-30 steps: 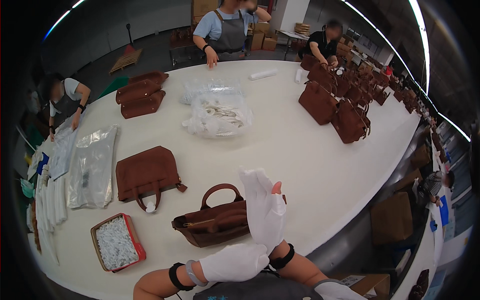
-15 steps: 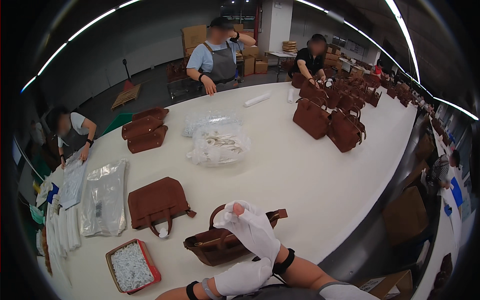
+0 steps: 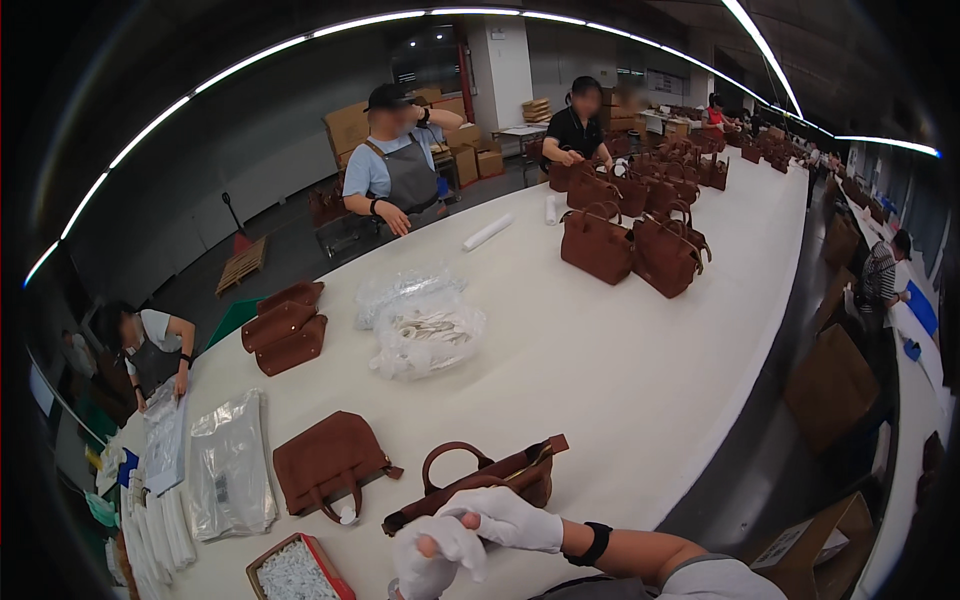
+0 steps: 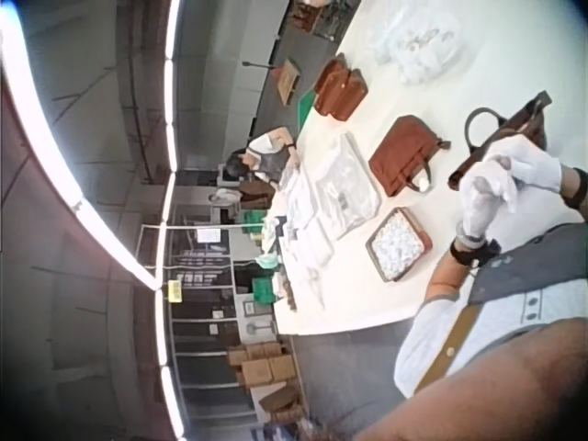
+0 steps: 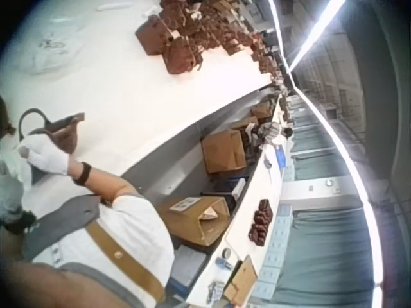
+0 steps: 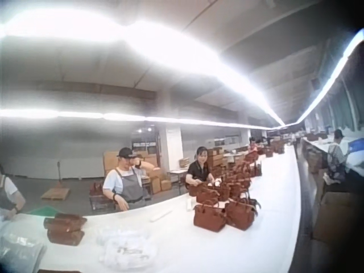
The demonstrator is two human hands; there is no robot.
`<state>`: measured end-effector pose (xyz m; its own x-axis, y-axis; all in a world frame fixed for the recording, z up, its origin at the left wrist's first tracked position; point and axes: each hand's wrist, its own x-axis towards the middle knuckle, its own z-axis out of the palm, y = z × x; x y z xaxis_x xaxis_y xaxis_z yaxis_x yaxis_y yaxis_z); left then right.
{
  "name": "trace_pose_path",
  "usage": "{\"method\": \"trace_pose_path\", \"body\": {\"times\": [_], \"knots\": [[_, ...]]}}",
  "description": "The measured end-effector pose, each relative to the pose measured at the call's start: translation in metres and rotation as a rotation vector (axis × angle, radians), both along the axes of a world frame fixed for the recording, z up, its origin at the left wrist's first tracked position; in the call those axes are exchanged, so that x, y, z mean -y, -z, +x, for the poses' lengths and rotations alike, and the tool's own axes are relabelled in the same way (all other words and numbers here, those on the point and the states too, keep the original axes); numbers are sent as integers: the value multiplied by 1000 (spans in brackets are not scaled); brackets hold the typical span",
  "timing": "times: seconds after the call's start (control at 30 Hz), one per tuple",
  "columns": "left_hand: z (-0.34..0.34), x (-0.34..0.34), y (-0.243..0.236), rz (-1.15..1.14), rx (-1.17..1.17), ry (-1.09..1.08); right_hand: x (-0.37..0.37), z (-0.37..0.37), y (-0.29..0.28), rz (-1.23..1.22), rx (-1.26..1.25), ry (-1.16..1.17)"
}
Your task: The person inserts white foam tubes into the handles of brown handbags to maintain their shape. They also place small white packing pellets into the bags and zip them closed. The process is repeated for multiple bags on a large white table.
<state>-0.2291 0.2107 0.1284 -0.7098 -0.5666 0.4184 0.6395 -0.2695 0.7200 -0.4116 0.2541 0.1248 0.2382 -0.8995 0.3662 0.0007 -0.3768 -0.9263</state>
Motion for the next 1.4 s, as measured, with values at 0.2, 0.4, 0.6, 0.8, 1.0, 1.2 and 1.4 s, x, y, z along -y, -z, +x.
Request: {"method": "trace_pose_path", "body": {"times": [0.2,0.4,0.6,0.8,1.0,1.2,1.4], "knots": [[-18,12,-28,432,-470,17,-17,37,8,109,-275,-167],[-28,0,-22,483,-397,-105,-29,44,20,247,-58,-123],[-26,0,-29,460,-341,-154,-24,46,35,159,-157,-136],[-34,-10,-32,338,-282,-78,-15,42,41,-22,-474,-360],[14,6,3,85,83,-390,-25,9,11,120,-618,-410],[111,24,21,-263,564,-1178,-66,-142,19,481,-98,604],[97,46,16,-904,1090,-981,-16,-161,16,67,-686,509]]}}
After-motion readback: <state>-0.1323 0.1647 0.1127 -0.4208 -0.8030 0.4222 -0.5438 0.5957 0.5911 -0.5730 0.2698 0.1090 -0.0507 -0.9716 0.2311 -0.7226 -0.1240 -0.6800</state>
